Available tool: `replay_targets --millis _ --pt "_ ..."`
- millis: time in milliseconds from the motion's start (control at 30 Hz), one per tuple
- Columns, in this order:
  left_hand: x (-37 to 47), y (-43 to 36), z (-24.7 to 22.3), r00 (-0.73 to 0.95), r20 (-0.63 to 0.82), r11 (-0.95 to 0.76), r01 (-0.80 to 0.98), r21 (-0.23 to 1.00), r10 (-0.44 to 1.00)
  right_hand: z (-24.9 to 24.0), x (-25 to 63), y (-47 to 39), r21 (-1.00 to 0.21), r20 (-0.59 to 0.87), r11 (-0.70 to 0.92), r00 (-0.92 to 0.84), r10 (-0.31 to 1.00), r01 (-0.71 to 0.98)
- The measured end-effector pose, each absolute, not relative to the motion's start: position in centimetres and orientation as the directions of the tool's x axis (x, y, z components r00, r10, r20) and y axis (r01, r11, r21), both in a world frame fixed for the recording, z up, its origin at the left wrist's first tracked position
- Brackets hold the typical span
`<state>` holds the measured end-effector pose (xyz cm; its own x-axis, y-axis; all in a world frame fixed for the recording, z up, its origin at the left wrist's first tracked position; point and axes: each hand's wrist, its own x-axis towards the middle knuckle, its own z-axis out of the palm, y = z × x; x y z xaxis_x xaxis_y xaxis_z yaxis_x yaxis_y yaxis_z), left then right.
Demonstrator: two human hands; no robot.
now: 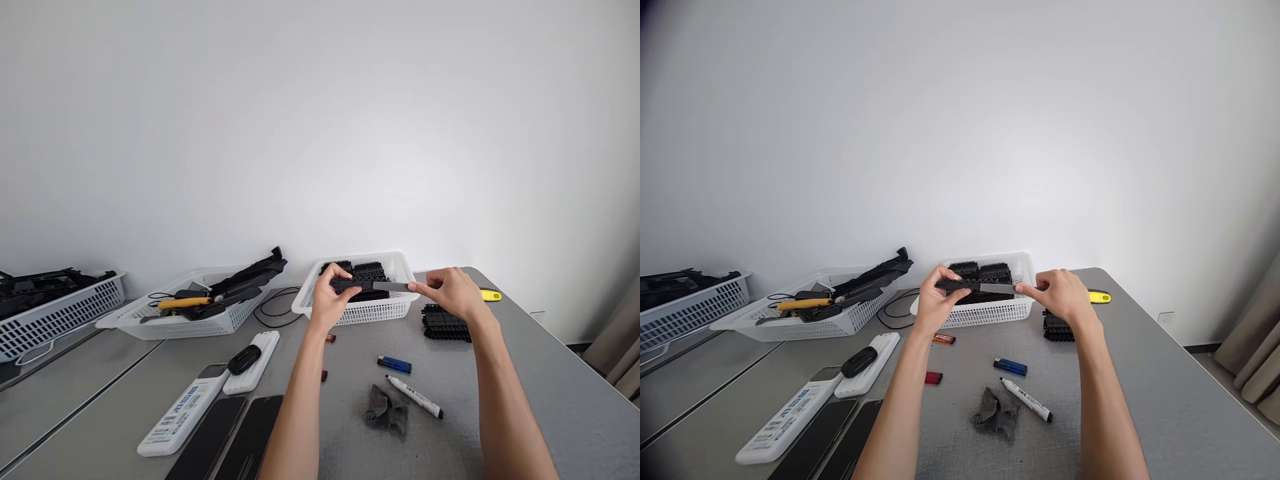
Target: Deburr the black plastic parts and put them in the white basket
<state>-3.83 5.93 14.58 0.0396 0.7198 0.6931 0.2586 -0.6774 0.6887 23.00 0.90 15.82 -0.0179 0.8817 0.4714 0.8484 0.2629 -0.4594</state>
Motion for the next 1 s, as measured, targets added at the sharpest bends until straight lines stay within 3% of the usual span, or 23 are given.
replay_targets --millis 600,700,833,900,1000 --pt "-3.8 5.5 15.0 0.075 0.671 -0.66 0.291 0.693 0.738 15.4 23.5 1.2 -0.496 0.466 0.318 -0.061 0.883 0.808" --pt "-4.0 5.5 15.1 0.041 0.671 -0.657 0.26 0.708 0.74 15.4 24.0 1.2 -0.587 0.52 0.42 -0.077 0.851 0.692" --pt "-3.4 5.2 15.2 0.034 0.675 -0.659 0.259 0.706 0.737 15.7 23.5 1.0 -0.738 0.64 0.587 0.071 0.765 0.333" --pt "-2.9 5.0 15.2 0.027 0.672 -0.656 0.252 0.712 0.74 15.9 22.6 0.9 -0.789 0.608 0.579 0.119 0.785 0.208" --pt "-2.2 4.8 15.2 0.008 0.668 -0.653 0.221 0.724 0.744 16.1 20.8 1.1 -0.854 0.51 0.495 0.071 0.857 0.161"
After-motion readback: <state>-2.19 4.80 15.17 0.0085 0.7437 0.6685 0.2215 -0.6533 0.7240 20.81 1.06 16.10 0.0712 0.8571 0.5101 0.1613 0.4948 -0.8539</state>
